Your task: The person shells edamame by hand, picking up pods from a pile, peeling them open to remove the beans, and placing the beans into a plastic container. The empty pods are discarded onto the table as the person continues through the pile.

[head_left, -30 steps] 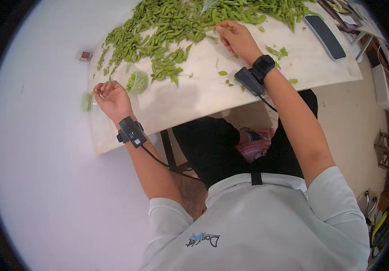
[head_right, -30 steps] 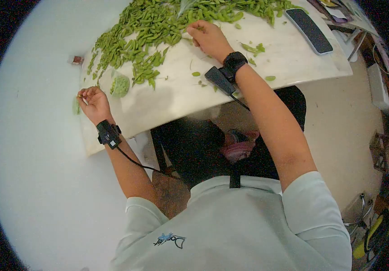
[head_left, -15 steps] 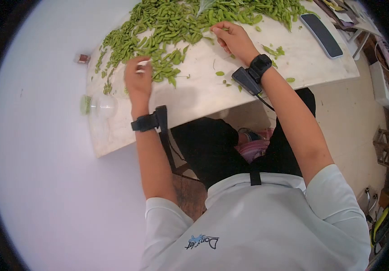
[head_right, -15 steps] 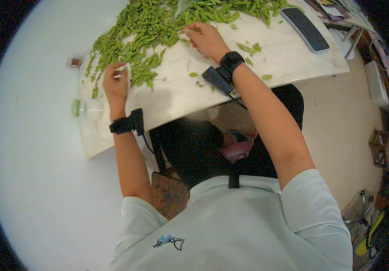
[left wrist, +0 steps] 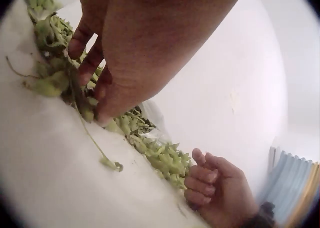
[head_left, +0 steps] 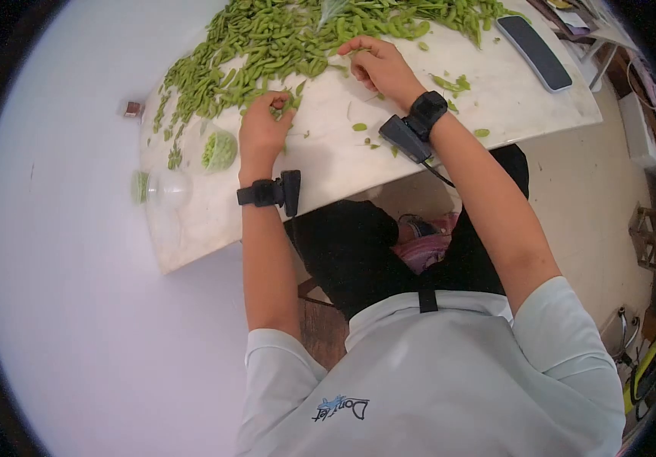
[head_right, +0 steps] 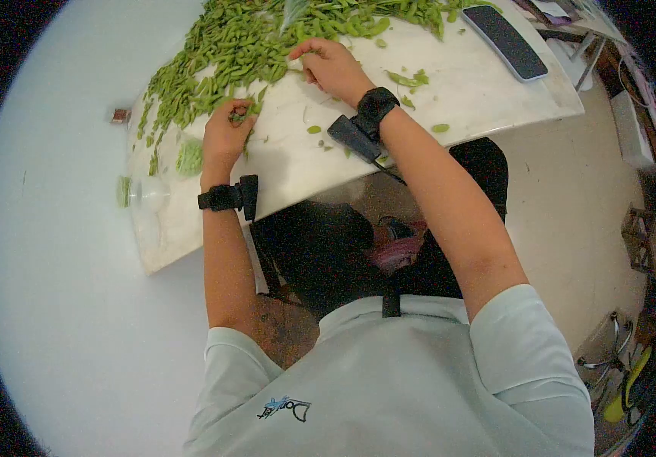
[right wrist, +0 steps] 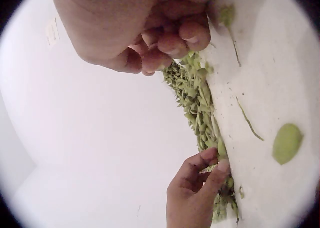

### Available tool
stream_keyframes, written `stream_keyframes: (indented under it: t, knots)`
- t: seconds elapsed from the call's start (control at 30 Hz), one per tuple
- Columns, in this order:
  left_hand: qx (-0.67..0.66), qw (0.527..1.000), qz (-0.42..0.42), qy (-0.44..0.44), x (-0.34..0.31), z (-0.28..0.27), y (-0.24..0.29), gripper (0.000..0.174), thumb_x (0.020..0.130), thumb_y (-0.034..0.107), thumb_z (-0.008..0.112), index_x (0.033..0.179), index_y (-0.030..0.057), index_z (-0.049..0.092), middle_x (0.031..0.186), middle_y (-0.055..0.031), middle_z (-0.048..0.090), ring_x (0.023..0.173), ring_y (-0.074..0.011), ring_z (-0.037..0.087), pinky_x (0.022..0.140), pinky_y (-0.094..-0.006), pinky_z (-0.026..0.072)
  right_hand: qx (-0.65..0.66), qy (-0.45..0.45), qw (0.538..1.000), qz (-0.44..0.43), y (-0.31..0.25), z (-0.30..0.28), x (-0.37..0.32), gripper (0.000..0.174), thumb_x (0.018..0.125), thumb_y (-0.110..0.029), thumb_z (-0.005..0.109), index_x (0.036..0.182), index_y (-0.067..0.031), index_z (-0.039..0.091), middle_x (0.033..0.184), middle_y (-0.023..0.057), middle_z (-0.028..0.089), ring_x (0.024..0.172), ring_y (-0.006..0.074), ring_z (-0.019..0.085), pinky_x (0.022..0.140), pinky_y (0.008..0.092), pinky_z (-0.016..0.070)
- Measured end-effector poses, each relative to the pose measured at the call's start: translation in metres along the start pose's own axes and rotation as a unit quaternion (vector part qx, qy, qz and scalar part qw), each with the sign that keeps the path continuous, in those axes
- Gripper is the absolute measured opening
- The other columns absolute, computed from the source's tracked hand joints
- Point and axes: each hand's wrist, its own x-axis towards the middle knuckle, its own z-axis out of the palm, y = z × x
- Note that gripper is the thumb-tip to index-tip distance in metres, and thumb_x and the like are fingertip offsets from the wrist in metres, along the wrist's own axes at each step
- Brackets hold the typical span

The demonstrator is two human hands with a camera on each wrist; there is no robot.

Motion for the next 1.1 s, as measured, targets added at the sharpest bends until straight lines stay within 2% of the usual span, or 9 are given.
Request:
stream_keyframes:
  t: [0.1,0.2,0.47,0.6,0.67,0.77,0.9,1.0,1.1]
  knots:
    - [-0.033,0.997,-0.076,0.004,-0.001,-0.004,0.011,0.027,0.079,0.016,0.063,0.104,0.007,0.062,0.091,-0.009,0.065,0.07,-0.0218,0.059,0.068,-0.0314,0.0473,0.031,-0.013,0.999,0.001,-0.001,-0.002,-0.001,0.025,0.083,-0.01,0.042,0.098,-0.0047,0.061,0.057,-0.0004,0.051,0.046,0.0056,0.042,0.043,0.0223,0.0344]
    - [0.002,0.997,-0.069,0.016,0.002,0.0,0.009,0.025,0.08,0.017,0.062,0.103,0.0079,0.062,0.089,-0.0076,0.065,0.068,-0.0209,0.058,0.067,-0.0313,0.0468,0.014,-0.012,1.0,-0.005,0.0,-0.001,-0.001,0.024,0.082,-0.01,0.043,0.097,-0.0049,0.061,0.056,-0.0005,0.051,0.045,0.006,0.042,0.043,0.0223,0.0345]
    - [-0.075,0.996,-0.038,0.031,-0.001,-0.001,0.01,0.031,0.079,0.006,0.062,0.11,0.0065,0.056,0.083,-0.0049,0.061,0.066,-0.0145,0.054,0.064,-0.0266,0.045,-0.043,0.003,0.999,0.008,-0.002,0.002,-0.001,0.026,0.082,-0.008,0.044,0.104,-0.0054,0.058,0.058,-0.0034,0.047,0.045,0.0037,0.037,0.04,0.0204,0.0301]
    - [-0.134,0.99,-0.021,0.043,-0.006,-0.006,0.024,0.031,0.08,0.005,0.062,0.11,0.0061,0.056,0.082,-0.0037,0.06,0.067,-0.0115,0.052,0.064,-0.0247,0.0437,-0.052,-0.031,0.998,0.001,-0.001,0.002,-0.001,0.021,0.086,-0.014,0.05,0.103,-0.0069,0.059,0.059,-0.0035,0.048,0.048,0.0033,0.038,0.044,0.0204,0.0313]
    - [-0.168,0.985,0.02,0.042,-0.005,-0.006,0.033,0.03,0.08,0.004,0.061,0.11,0.0055,0.055,0.083,-0.0028,0.059,0.069,-0.01,0.051,0.066,-0.0237,0.0431,-0.063,-0.07,0.996,-0.012,-0.004,0.005,-0.002,0.02,0.087,-0.019,0.055,0.103,-0.0077,0.06,0.06,-0.0038,0.049,0.05,0.0033,0.039,0.046,0.0204,0.0323]
    - [-0.193,0.981,0.034,0.018,-0.002,-0.002,0.049,0.031,0.081,0.004,0.061,0.111,0.0049,0.054,0.084,-0.0022,0.059,0.072,-0.0091,0.051,0.067,-0.0229,0.0425,-0.1,-0.095,0.986,-0.095,0.006,0.007,-0.002,0.022,0.087,-0.026,0.06,0.098,-0.0078,0.062,0.062,-0.0046,0.05,0.054,0.0032,0.041,0.049,0.0204,0.0337]
    - [-0.211,0.977,0.03,-0.027,0.004,0.007,0.064,0.032,0.082,0.006,0.062,0.113,0.0052,0.054,0.085,-0.0021,0.059,0.072,-0.0093,0.051,0.067,-0.0225,0.042,-0.095,-0.105,0.986,-0.09,0.009,0.005,0.002,0.019,0.084,-0.023,0.062,0.086,-0.0038,0.063,0.064,-0.001,0.055,0.057,0.0061,0.047,0.053,0.0225,0.0392]
    - [-0.225,0.974,0.031,0.005,0.009,0.023,0.064,0.027,0.082,0.01,0.065,0.107,0.0033,0.059,0.083,-0.0018,0.061,0.072,-0.0079,0.051,0.066,-0.0217,0.0418,-0.101,-0.084,0.99,-0.054,0.004,0.001,0.001,0.02,0.085,-0.023,0.062,0.082,-0.003,0.062,0.065,-0.001,0.055,0.056,0.0059,0.046,0.051,0.0229,0.0392]
    - [-0.238,0.971,0.001,-0.017,0.016,0.029,0.058,0.02,0.081,0.013,0.066,0.097,0.0007,0.064,0.08,-0.0017,0.062,0.07,-0.0068,0.051,0.064,-0.0205,0.0416,-0.091,-0.068,0.992,-0.047,0.0,0.003,-0.001,0.02,0.085,-0.023,0.061,0.082,-0.0031,0.061,0.065,-0.0007,0.055,0.054,0.0058,0.045,0.049,0.0231,0.0384]
